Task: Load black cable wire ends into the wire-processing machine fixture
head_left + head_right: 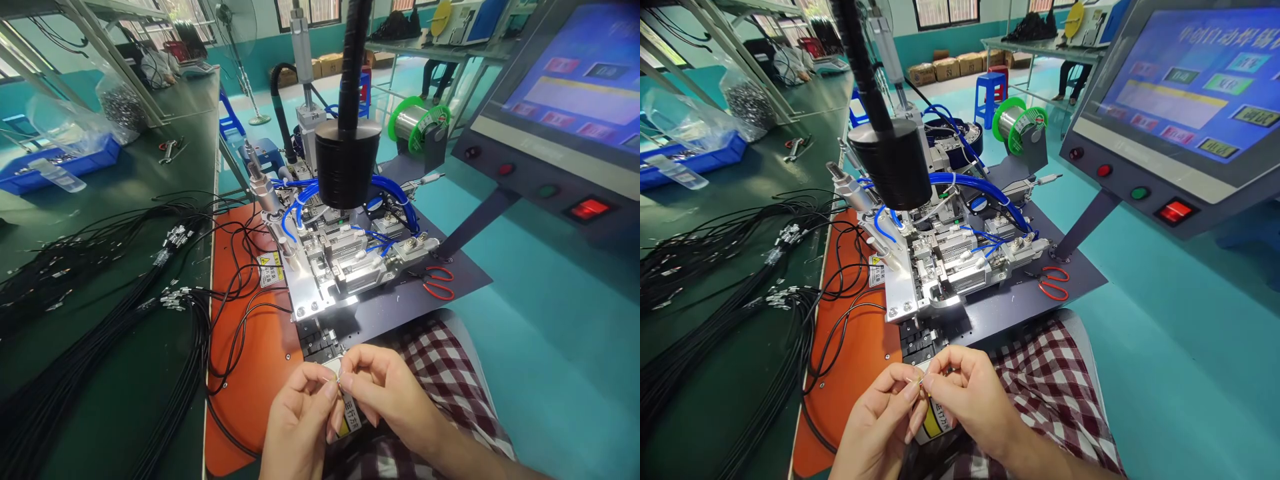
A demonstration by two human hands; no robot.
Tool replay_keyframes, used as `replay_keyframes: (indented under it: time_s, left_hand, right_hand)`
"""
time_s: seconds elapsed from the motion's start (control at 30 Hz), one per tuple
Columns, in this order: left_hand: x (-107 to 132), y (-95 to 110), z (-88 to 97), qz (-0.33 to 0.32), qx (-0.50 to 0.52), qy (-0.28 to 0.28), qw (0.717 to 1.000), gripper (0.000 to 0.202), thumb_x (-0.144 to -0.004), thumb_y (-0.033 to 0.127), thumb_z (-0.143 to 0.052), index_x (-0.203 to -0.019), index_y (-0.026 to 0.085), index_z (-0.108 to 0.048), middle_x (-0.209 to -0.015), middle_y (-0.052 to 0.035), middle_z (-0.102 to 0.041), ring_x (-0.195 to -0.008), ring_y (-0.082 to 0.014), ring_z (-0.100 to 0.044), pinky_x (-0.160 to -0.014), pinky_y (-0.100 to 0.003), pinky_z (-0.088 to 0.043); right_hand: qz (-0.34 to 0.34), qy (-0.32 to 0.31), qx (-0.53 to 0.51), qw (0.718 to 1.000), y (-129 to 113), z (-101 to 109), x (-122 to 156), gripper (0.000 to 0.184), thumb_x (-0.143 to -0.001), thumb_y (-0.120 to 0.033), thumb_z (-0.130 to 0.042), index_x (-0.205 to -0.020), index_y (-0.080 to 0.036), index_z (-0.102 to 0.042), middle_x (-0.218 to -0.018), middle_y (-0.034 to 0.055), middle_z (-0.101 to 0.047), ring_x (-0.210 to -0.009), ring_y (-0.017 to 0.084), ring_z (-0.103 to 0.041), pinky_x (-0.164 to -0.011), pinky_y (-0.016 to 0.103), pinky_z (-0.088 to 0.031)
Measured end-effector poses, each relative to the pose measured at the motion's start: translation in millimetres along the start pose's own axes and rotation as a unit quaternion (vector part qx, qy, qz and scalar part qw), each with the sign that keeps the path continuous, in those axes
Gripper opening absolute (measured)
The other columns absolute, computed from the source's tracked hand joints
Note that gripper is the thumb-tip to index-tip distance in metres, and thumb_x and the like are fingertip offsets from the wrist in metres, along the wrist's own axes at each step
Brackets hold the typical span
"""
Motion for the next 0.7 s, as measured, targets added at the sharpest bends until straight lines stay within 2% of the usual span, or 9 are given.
replay_keyframes:
  time_s: [0.17, 0.33, 0.5, 0.7]
  left_hand:
    - [1, 0, 1.5, -0.015, 0.005, 0.011, 1.000, 0.033, -0.062, 0.036, -0.084, -0.071, 0.015, -0.061, -0.053, 0.0057, -0.051, -0.043, -0.0028, -0.039, -0.045, -0.015, -0.026]
    - [2, 1, -0.1, -0.015, -0.004, 0.007, 1.000, 0.031, -0.064, 0.035, -0.083, -0.071, 0.014, -0.061, -0.053, 0.0052, -0.052, -0.043, -0.0023, -0.037, -0.046, -0.016, -0.026]
    - [2, 0, -1.8, 0.003, -0.034, -0.012, 0.999, 0.030, -0.068, 0.037, -0.080, -0.074, 0.015, -0.061, -0.047, 0.0065, -0.047, -0.044, -0.0039, -0.036, -0.047, -0.016, -0.025]
    - [1, 2, -0.1, 0.003, -0.030, -0.006, 1.000, 0.030, -0.067, 0.038, -0.080, -0.072, 0.015, -0.061, -0.049, 0.0064, -0.048, -0.044, -0.0036, -0.037, -0.046, -0.016, -0.025]
  right_hand:
    - [0.021, 0.037, -0.007, 0.999, -2, 2, 3, 0.016, -0.074, -0.028, -0.061, -0.067, -0.018, -0.051, -0.044, -0.0107, -0.038, -0.039, 0.005, -0.031, -0.039, 0.018, -0.022]
    - [0.148, 0.065, 0.133, 0.978, -22, 8, 9, 0.007, -0.077, -0.013, -0.055, -0.072, -0.019, -0.053, -0.061, -0.0059, -0.047, -0.051, 0.008, -0.042, -0.046, 0.019, -0.032]
    - [0.234, 0.023, 0.285, 0.929, -43, 4, 15, 0.009, -0.081, -0.011, -0.054, -0.080, -0.020, -0.055, -0.075, -0.0025, -0.054, -0.057, 0.009, -0.049, -0.052, 0.021, -0.039]
    - [0.369, 0.016, 0.416, 0.831, -74, -10, 33, 0.005, -0.084, -0.012, -0.055, -0.083, -0.017, -0.057, -0.072, 0.0010, -0.058, -0.058, 0.013, -0.050, -0.056, 0.026, -0.040]
Point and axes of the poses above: each hand's wrist, its own x-axis away from the middle knuckle, its own z-axis out of the back of the hand, y = z × x, the point moved 10 cm from there along -x, towards the middle knuckle
